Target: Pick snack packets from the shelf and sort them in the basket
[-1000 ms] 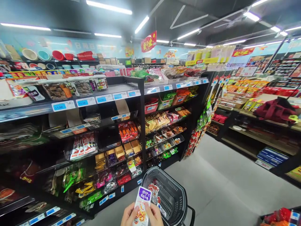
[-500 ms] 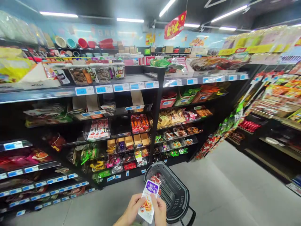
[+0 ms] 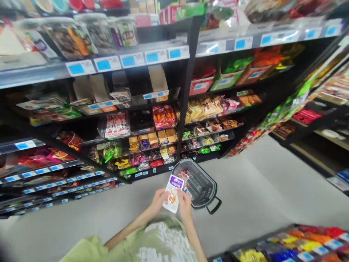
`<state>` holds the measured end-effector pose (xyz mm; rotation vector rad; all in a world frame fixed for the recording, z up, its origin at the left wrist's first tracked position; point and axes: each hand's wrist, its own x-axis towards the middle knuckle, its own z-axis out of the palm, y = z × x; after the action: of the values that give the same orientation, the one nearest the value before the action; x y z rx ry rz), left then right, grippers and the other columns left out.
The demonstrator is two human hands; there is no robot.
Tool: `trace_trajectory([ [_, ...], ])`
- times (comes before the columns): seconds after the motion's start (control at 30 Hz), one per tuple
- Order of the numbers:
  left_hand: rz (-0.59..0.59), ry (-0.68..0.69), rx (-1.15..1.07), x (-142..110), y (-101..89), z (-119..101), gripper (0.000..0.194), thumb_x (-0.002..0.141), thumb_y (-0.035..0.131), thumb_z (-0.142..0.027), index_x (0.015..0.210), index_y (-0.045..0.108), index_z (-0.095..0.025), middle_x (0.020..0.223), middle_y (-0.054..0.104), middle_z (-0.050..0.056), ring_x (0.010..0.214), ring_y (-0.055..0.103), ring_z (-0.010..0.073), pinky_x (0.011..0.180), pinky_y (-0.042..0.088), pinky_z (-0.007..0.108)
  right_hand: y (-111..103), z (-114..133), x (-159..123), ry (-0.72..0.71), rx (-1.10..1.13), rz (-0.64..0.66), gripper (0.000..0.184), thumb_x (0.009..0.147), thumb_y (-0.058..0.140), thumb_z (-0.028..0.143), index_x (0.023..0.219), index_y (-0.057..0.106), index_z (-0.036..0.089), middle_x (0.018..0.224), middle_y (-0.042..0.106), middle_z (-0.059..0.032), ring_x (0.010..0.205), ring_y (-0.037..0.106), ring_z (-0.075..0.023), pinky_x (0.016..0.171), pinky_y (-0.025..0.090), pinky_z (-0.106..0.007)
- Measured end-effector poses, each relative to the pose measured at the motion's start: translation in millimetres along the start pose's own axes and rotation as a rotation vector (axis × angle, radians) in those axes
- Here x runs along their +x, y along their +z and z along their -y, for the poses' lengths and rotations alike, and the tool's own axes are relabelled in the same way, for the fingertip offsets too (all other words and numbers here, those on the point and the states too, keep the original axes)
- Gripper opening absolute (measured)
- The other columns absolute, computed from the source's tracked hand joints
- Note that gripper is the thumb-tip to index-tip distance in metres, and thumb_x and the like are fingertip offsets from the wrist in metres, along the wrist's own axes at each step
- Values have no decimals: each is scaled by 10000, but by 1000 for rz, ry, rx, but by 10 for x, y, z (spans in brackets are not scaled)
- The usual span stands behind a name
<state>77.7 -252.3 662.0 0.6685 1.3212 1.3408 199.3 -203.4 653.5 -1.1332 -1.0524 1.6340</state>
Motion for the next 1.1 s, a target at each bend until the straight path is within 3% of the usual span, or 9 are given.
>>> trace_trajectory([
  [0.1,115,-5,39,-24,27,-90,460,785,611,-509,878,707,-69,717,689,64,595,569,155,570,427,242,-15,7,1,8,57,-41,489,753,631,581,572,584,130,517,554,-12,467,405,-106,441,329,-231],
  [0.3,186,-60,-9,-54,65,-83,467,772,637,-506,874,706,-56,761,715,89,655,625,201,624,464,278,-68,-52,-40,31,127,-87,496,760,616,583,576,602,123,492,545,-17,451,421,-107,436,350,-235],
  [0.5,147,-157,-257,-53,118,-1,451,680,726,-476,861,718,-62,757,726,111,656,657,225,641,488,301,-73,-50,-62,1,87,-115,534,724,651,584,461,519,139,439,503,7,422,376,-87,413,299,-221],
  [0.73,169,-151,-231,-35,123,-43,413,707,720,-468,827,721,-73,734,719,107,607,632,191,592,458,270,-64,2,-76,22,191,-86,480,751,642,561,528,599,138,469,553,-4,432,426,-104,427,338,-225],
  [0.87,96,-132,-191,13,39,-34,420,705,722,-475,862,712,-86,755,718,93,615,630,184,598,457,264,34,-26,-40,-12,128,-90,481,770,619,556,535,587,138,487,547,0,447,414,-101,443,341,-226],
  [1.1,21,-68,-191,-32,-163,40,391,750,693,-437,926,695,-88,796,719,80,640,637,179,609,455,262,234,-55,-25,-19,51,25,468,810,579,525,544,569,141,522,542,1,483,418,-105,467,347,-227],
])
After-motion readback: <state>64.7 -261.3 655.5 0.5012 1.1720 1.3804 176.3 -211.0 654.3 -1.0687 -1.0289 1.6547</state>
